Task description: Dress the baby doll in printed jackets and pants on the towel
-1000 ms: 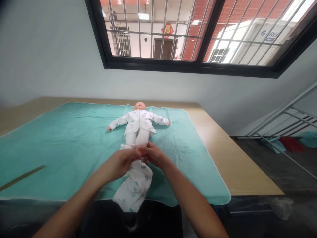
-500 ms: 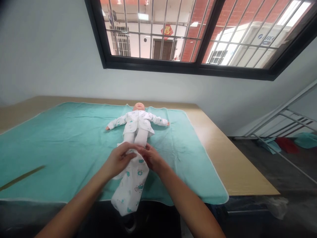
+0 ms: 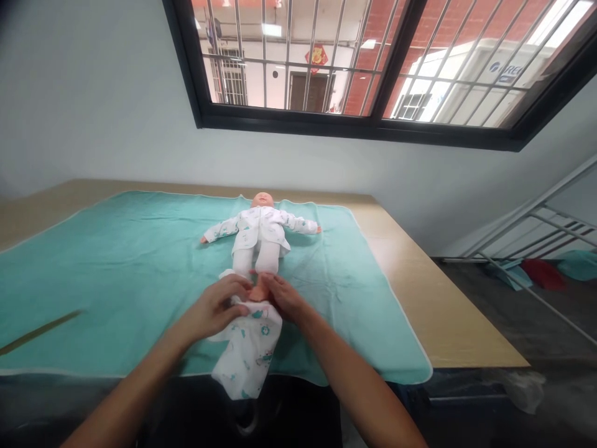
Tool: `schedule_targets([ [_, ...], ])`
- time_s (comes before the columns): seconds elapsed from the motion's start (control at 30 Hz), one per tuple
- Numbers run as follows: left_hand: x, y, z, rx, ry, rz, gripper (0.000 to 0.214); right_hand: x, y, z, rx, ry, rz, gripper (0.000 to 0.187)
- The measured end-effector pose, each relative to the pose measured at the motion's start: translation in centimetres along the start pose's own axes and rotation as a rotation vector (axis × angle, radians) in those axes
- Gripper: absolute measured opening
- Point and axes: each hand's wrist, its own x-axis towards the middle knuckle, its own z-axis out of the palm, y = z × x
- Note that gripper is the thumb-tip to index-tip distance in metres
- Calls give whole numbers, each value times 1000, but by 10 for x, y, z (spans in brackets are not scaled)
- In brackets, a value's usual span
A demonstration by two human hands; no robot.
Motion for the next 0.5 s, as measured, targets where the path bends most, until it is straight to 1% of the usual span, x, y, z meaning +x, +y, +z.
schedule_targets([
  [0.07, -1, 4, -4, 62, -116, -116, 23, 2, 1, -1, -24, 38, 13, 57],
  [0.1, -1, 6, -5, 99, -150, -175, 26, 3, 2, -2, -40, 56, 24, 58],
  [0.17, -2, 13, -6, 134, -185, -264, 21, 5, 2, -2, -86, 85, 43, 58],
  [0.23, -3, 20, -6, 111, -209, -275, 9, 5, 0, -2, -113, 89, 76, 56],
  [0.27, -4, 23, -6, 95, -212, -261, 8, 5, -2, -2, -113, 78, 97, 54],
  [0.37, -2, 26, -6, 94, -130, -200, 15, 3, -9, -3, -99, 16, 127, 43],
  [0.43, 3, 21, -5, 82, -35, -172, 19, 1, -13, -8, -123, -29, 126, 35],
  [0.5, 12, 10, -2, 46, 63, -160, 19, 0, -14, -15, -152, -46, 151, 31],
])
